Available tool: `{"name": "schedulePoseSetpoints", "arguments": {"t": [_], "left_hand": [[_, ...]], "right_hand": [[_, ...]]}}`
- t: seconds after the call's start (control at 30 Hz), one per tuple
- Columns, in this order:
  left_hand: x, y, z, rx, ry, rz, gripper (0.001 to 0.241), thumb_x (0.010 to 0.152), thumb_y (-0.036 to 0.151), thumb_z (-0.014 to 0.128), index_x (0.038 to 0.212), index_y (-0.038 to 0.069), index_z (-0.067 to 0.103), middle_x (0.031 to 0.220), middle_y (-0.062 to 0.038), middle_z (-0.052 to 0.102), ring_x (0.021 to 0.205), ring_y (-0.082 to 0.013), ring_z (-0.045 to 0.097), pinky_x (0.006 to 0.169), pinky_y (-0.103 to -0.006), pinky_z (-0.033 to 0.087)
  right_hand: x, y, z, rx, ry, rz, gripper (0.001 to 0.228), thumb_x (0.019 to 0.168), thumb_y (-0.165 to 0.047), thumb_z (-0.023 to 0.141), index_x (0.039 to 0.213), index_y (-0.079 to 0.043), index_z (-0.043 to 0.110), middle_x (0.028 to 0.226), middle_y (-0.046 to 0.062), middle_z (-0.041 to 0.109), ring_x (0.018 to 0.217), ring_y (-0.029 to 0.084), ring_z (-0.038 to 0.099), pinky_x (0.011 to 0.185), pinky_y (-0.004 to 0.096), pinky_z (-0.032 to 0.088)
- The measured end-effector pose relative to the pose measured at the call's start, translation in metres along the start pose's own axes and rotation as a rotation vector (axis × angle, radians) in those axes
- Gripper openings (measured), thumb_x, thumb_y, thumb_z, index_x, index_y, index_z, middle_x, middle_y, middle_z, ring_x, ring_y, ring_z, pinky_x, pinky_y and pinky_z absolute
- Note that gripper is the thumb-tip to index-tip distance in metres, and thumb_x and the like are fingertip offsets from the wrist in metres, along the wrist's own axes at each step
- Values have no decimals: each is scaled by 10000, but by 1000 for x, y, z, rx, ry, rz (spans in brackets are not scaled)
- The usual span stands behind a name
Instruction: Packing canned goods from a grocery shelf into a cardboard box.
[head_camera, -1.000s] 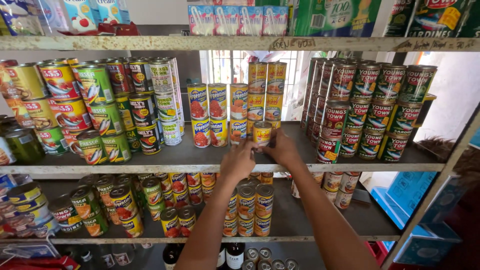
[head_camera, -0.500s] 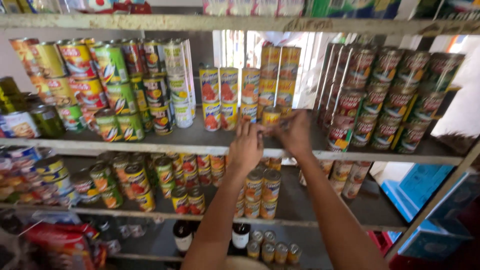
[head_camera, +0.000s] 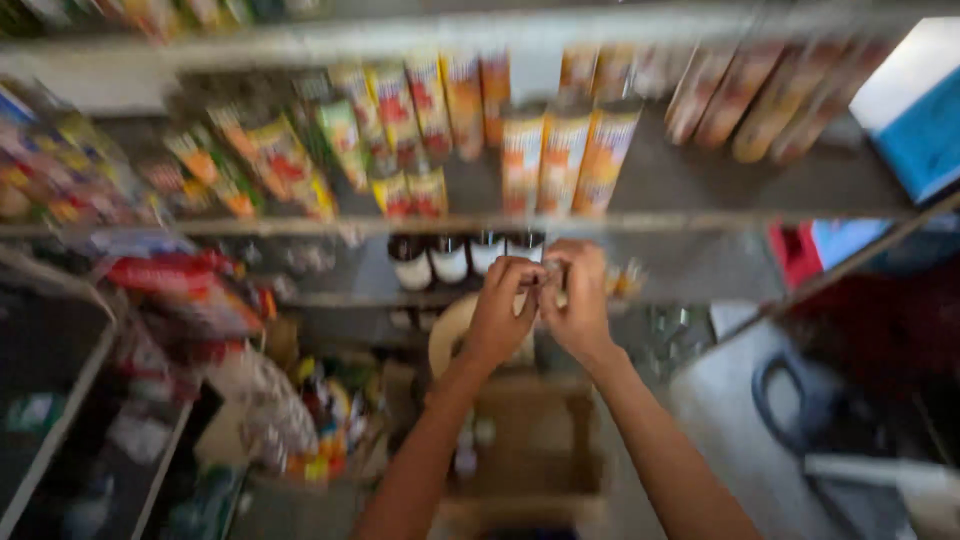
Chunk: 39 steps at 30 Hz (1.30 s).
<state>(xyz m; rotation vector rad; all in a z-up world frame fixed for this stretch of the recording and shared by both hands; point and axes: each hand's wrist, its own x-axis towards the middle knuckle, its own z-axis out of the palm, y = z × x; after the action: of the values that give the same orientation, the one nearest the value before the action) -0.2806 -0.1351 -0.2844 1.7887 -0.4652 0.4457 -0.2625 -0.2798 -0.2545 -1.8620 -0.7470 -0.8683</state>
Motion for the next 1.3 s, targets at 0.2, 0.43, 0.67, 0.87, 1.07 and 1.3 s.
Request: {"name": "schedulePoseSetpoints", "arguments": {"t": [0.2, 0.43, 0.67, 0.87, 1.07, 1.3], "left_hand": [[-154, -107, 16, -16, -284, -591, 339, 930, -25, 582, 1252, 78, 592, 1307, -98, 518, 1162, -274, 635, 926, -397, 571], [-382, -278, 47, 26, -261, -916, 304, 1089, 138, 557, 1375, 77, 637, 1347, -141, 642, 1228, -289, 599, 996, -442, 503], [-427, -269, 53, -390, 204, -1661, 469, 1046, 235, 480, 1509, 157, 475, 1446, -89, 542, 1293, -270, 547, 1068, -394, 457], [-470, -284, 70, -299, 281, -1573, 522, 983, 158, 494, 1502, 113, 501, 1466, -83, 543, 1300, -250, 526, 1059, -346, 438], [-389, -237, 44, -328, 268, -1779, 505, 1013, 210, 511, 1512, 153, 469, 1398, -101, 581, 1153, -250, 588, 945, -355, 487], [-454, -270, 67, -497, 466, -1618, 489, 1020, 221, 521, 1501, 135, 487, 1210, -113, 601, 1028, -254, 575, 902, -375, 507]], "right_hand": [[-202, 54, 39, -47, -469, 396, 413, 825, -5, 659, 1224, 1, 550, 1153, 257, 524, 1070, 478, 502, 913, 509, 432], [-413, 117, 54, -16, -907, 801, 613, 849, -152, 705, 1405, 5, 504, 1199, 298, 609, 1122, 485, 565, 948, 517, 463], [-511, 127, 121, -60, -1297, 786, 674, 873, -320, 733, 1447, -75, 478, 1463, 258, 493, 1284, 468, 476, 1029, 509, 455], [-496, 125, 198, -167, -1290, 816, 975, 807, -181, 744, 1566, 4, 160, 1596, 281, 226, 1381, 494, 336, 1077, 508, 435], [-468, 128, 233, -51, -1160, 856, 845, 842, -38, 698, 1554, 3, 244, 1584, 246, 324, 1348, 461, 410, 1036, 489, 450], [-470, 147, 189, 168, -817, 1224, 558, 922, -160, 655, 1448, -45, 504, 1411, 155, 596, 1291, 308, 576, 1077, 388, 447]]}}
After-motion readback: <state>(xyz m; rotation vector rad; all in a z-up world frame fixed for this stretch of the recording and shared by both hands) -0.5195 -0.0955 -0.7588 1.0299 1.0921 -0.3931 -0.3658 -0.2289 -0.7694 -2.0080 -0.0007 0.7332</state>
